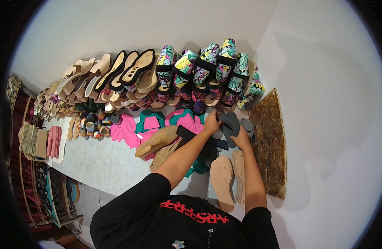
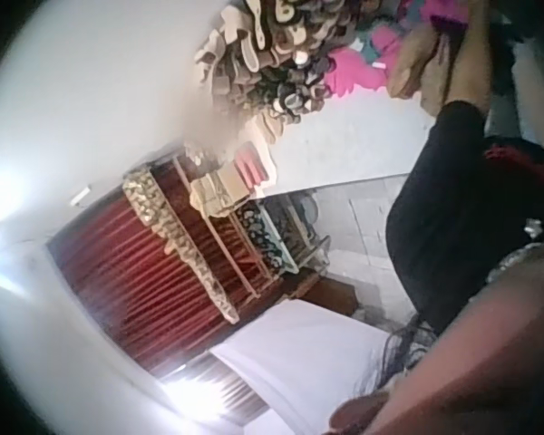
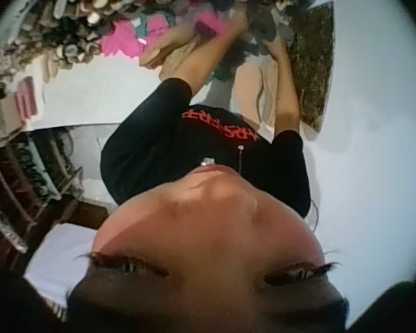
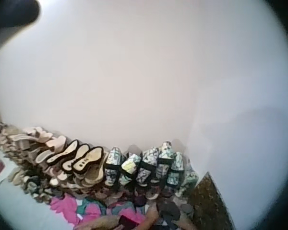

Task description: The recorder is sorting and organizing various sandal components and soles on a workbench.

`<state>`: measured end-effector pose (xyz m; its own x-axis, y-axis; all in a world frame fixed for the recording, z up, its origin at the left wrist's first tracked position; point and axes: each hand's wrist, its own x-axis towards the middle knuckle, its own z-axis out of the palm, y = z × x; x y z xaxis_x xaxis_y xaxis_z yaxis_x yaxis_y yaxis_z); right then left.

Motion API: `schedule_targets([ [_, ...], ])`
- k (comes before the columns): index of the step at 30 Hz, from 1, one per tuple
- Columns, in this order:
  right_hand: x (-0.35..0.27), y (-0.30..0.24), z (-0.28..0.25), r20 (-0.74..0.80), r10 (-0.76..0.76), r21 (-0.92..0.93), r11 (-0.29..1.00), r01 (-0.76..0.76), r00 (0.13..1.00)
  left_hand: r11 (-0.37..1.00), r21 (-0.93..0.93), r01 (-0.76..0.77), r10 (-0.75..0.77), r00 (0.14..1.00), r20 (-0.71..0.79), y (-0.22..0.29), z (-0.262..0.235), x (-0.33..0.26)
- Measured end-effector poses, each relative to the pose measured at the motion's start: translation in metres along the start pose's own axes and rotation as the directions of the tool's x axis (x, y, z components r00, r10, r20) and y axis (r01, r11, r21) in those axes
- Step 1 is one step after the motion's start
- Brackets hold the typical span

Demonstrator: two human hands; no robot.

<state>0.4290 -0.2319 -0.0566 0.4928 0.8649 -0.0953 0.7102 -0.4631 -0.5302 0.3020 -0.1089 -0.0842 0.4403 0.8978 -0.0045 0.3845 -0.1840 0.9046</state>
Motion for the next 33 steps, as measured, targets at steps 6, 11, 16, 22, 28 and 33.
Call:
schedule_targets([
  [6, -0.006, -0.025, 0.002, -0.011, -0.107, 0.123, 0.987, 0.107, 0.994, 0.98, -0.035, -0.198, 0.201, 0.959, 0.2, -0.016, -0.002, 0.009],
  [11, 0.0, -0.028, 0.006, -0.09, -0.177, 0.113, 0.976, 0.186, 0.98, 0.873, -0.449, 0.189, -0.058, 0.955, 0.29, -0.005, 0.001, 0.005],
  [16, -0.001, -0.052, -0.007, -0.077, -0.176, 0.213, 0.959, 0.188, 0.981, 0.766, -0.542, 0.346, -0.24, 0.936, 0.257, 0.004, -0.016, 0.002],
  [22, 0.004, -0.057, -0.017, -0.018, -0.253, 0.3, 0.921, 0.247, 0.967, 0.654, -0.612, 0.444, -0.235, 0.889, 0.393, 0.002, -0.045, 0.007],
  [28, 0.015, -0.014, -0.033, -0.209, -0.01, 0.283, 0.957, 0.071, 0.978, 0.697, -0.551, 0.46, -0.223, 0.868, 0.443, -0.001, -0.058, 0.013],
  [33, 0.01, -0.011, -0.038, -0.197, 0.053, 0.255, 0.967, -0.001, 0.979, 0.641, -0.574, 0.51, -0.313, 0.856, 0.412, -0.006, -0.027, 0.016],
])
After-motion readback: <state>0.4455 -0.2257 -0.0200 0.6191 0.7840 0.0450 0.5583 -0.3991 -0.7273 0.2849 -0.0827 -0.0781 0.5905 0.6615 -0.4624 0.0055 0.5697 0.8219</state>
